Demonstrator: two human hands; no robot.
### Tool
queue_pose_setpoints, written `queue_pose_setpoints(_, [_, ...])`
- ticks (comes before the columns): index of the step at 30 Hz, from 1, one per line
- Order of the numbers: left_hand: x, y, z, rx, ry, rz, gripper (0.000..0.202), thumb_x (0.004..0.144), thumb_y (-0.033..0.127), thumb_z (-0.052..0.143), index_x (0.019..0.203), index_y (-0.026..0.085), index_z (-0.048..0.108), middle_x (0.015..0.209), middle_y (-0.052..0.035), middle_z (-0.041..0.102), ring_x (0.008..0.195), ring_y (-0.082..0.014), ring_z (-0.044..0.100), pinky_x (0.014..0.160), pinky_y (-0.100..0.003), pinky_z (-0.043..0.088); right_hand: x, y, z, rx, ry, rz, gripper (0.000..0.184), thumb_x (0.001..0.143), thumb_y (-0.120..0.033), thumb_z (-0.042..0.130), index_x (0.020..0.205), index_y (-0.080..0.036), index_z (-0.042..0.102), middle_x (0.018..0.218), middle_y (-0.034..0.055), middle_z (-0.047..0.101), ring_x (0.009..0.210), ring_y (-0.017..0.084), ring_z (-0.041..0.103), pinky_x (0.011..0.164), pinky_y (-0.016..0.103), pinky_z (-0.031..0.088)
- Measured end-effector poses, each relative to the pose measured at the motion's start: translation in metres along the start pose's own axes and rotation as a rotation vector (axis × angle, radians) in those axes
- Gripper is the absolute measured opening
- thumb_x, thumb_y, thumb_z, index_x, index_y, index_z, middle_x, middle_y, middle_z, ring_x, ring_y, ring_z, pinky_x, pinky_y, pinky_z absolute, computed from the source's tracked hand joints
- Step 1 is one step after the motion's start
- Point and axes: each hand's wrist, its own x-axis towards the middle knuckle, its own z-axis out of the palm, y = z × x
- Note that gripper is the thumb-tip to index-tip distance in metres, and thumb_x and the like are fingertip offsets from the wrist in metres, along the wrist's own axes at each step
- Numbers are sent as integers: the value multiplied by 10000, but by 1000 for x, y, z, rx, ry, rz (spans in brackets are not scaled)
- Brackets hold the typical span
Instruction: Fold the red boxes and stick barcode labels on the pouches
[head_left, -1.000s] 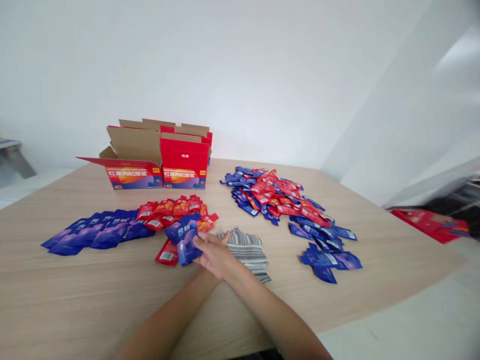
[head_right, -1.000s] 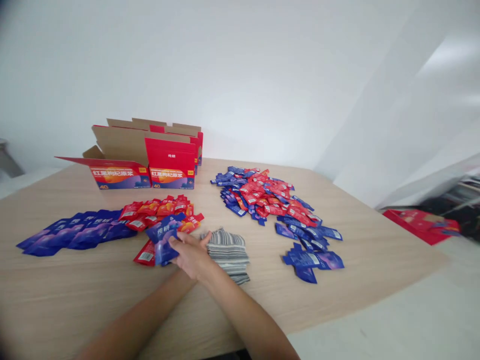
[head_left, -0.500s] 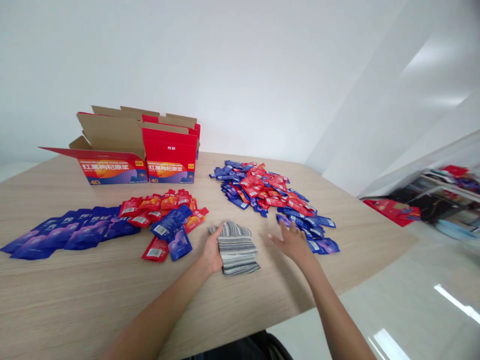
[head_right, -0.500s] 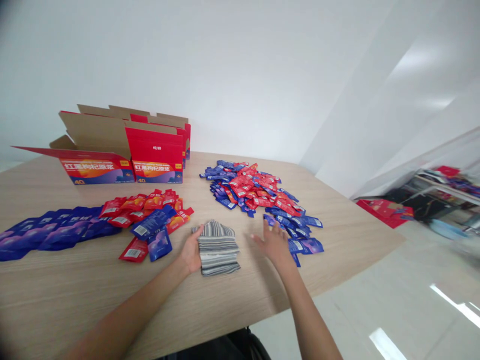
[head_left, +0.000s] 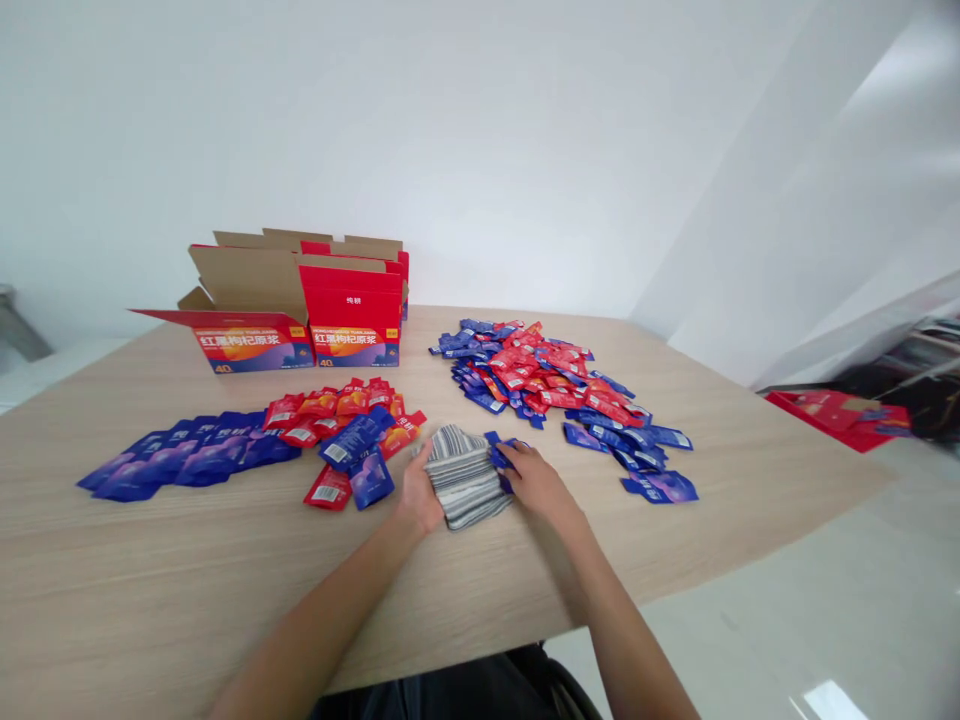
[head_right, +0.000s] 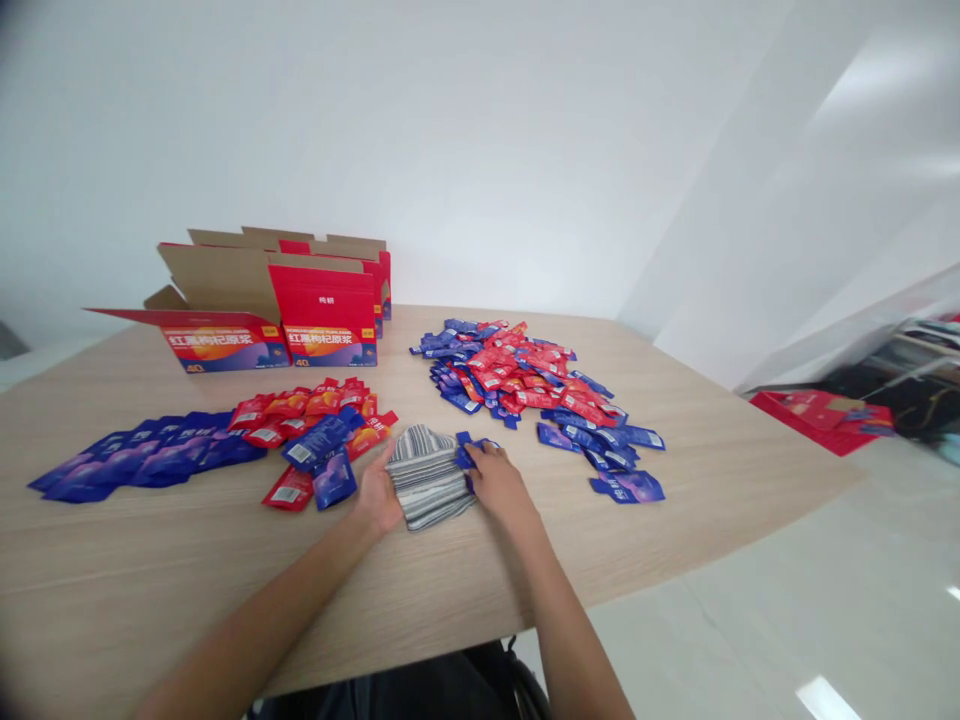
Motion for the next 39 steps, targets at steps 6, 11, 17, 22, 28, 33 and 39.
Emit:
queue_pose_setpoints(6, [-9, 16, 11, -27, 120, 128, 408, 955, 419, 528, 1171, 111, 687, 1026, -153, 766, 985, -340, 733, 986, -548, 508, 77, -12, -28, 286, 211, -67, 277, 959, -375, 482, 883, -177, 660, 806, 63, 682, 788, 221, 636, 730, 309, 478])
queue_pose_setpoints(11, [-8, 12, 20, 9, 58, 72, 449, 959, 468, 519, 1163, 110, 696, 1006, -152, 768, 943, -336, 740, 959, -535, 522, 91, -22, 11, 859, 210, -122, 463, 868, -572, 578, 1097, -171, 613, 614, -63, 532, 524, 138, 495, 516, 245, 411])
queue_pose_setpoints(17, [-2, 5, 18, 116, 83, -29, 364, 947, 321, 561, 1213, 100, 675, 980, -141, 776, 912, -304, 750, 971, -486, 521, 77, -29, 46, 805, 375, -97, 479, 866, -505, 626, 1202, -165, 646, 838, 35, 668, 722, 187, 622, 713, 333, 528])
queue_pose_setpoints(22, [-5, 6, 15, 105, 71, -35, 486, 947, 456, 534, 1218, 78, 676, 1001, -166, 770, 939, -333, 741, 971, -506, 511, 67, -35, 44, 494, 324, -312, 450, 981, -436, 484, 1327, -177, 610, 1410, 175, 571, 1338, 276, 508, 1123, 478, 390])
queue_pose_setpoints(28, [-20, 0, 18, 86, 3, -7, 550, 954, 534, 509, 1251, 99, 667, 1035, -161, 763, 989, -336, 728, 1006, -511, 483, 53, -52, 40, 172, 57, -260, 441, 1003, -377, 504, 1403, -210, 586, 1561, 201, 416, 1473, 312, 353, 1178, 587, 241])
queue_pose_setpoints(33, [-29, -3, 24, 92, -46, 76, 562, 953, 559, 520, 1304, 138, 643, 1103, -145, 750, 1044, -324, 711, 1031, -493, 469, 42, -70, 36, 127, 21, -301, 449, 1027, -365, 452, 1437, -211, 550, 1580, 178, 395, 1473, 292, 358, 1180, 566, 259])
queue_pose_setpoints(39, [-35, 15, 31, 32, -60, 184, 747, 959, 707, 338, 1351, 134, 613, 1202, -171, 715, 1155, -329, 664, 1065, -497, 448, 28, -77, 30, 25, 85, -585, 496, 1042, -324, 409, 1511, -166, 445, 1613, 191, 322, 1513, 306, 261, 1190, 578, 272])
